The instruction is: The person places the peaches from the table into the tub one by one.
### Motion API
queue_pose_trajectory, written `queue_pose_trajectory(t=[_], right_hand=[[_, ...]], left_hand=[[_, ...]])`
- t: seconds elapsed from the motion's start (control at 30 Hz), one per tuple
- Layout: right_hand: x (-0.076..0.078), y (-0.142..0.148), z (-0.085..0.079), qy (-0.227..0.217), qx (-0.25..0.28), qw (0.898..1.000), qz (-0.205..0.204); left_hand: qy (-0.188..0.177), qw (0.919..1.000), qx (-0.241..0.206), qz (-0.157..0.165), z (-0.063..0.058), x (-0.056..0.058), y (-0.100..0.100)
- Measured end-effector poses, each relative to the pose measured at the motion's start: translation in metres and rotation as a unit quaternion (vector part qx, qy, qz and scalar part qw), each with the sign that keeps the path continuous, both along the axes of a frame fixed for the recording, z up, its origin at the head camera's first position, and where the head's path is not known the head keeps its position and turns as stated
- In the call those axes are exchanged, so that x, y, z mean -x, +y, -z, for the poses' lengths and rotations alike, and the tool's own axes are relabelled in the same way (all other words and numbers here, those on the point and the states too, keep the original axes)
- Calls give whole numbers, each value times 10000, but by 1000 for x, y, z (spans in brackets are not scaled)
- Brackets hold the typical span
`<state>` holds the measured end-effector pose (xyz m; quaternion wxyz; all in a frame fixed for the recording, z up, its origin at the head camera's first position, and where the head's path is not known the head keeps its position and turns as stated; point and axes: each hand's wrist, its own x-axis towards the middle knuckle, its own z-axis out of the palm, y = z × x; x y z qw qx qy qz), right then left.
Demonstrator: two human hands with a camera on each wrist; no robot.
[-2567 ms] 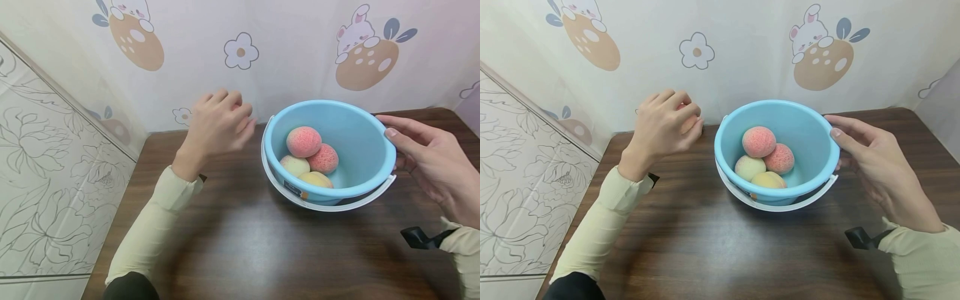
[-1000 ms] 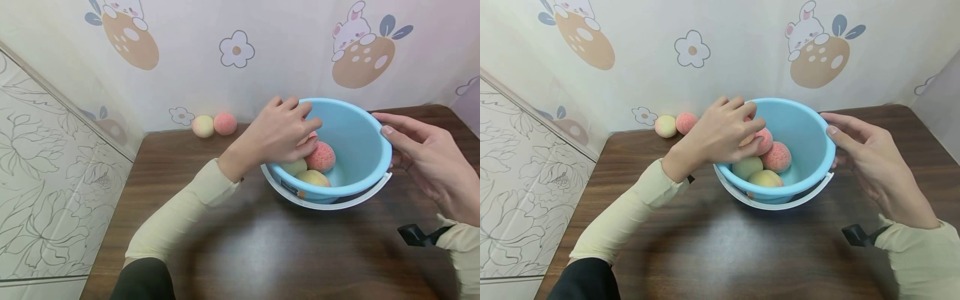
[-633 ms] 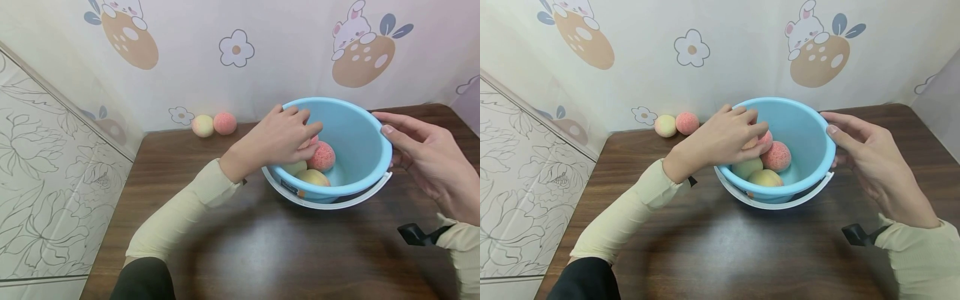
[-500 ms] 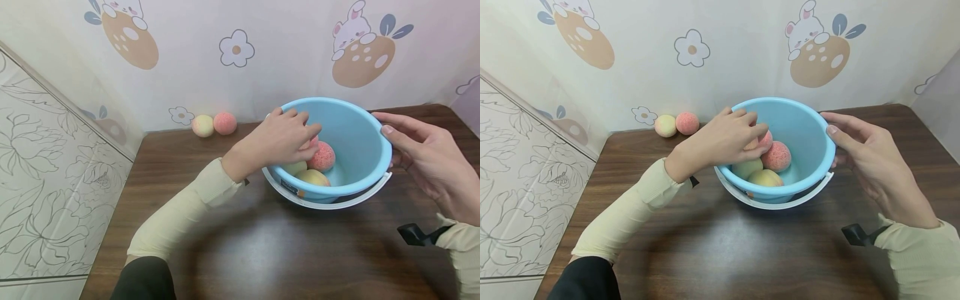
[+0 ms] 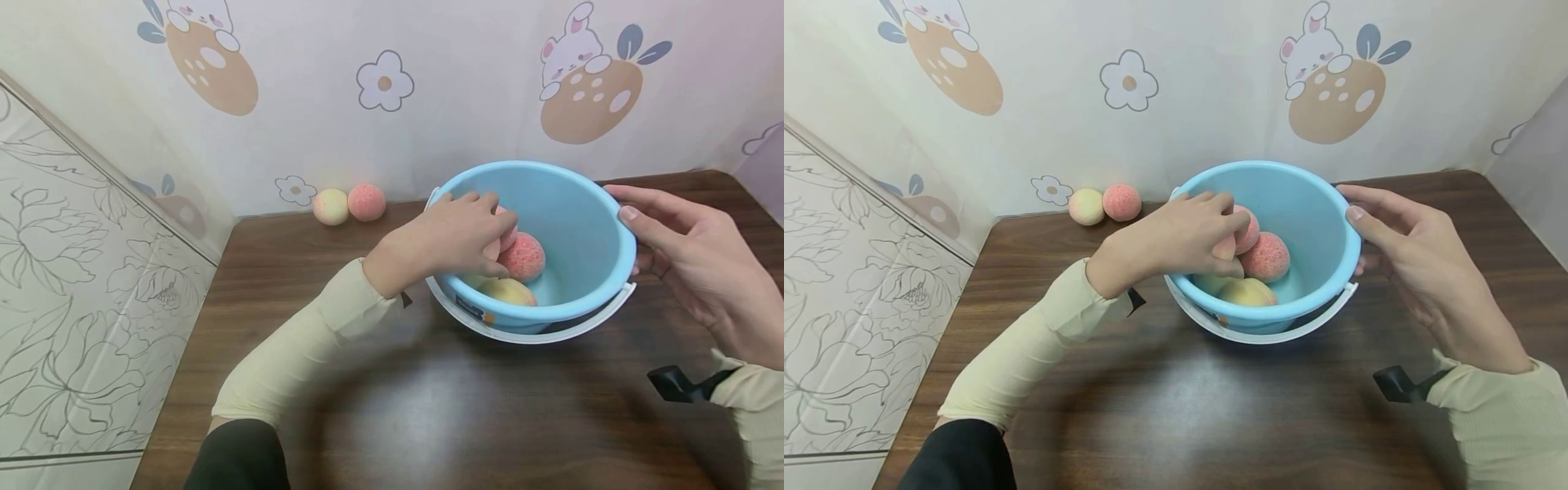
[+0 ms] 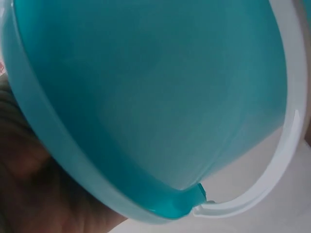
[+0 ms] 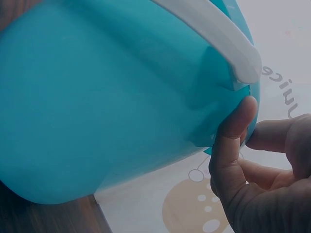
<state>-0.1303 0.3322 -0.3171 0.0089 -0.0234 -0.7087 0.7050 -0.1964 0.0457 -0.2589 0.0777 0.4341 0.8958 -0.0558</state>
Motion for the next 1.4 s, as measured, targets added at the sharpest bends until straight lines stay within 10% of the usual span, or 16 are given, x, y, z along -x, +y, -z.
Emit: queue_pose_trajectory(t=[0.93, 1.4], right_hand=[[0, 1, -1, -125, 295, 9995, -73], [0, 0, 0, 33, 462, 9989, -59]], left_hand=[[-827, 9951, -481, 232, 0, 5, -10], [1020, 9892, -1035, 180, 2, 11, -21]])
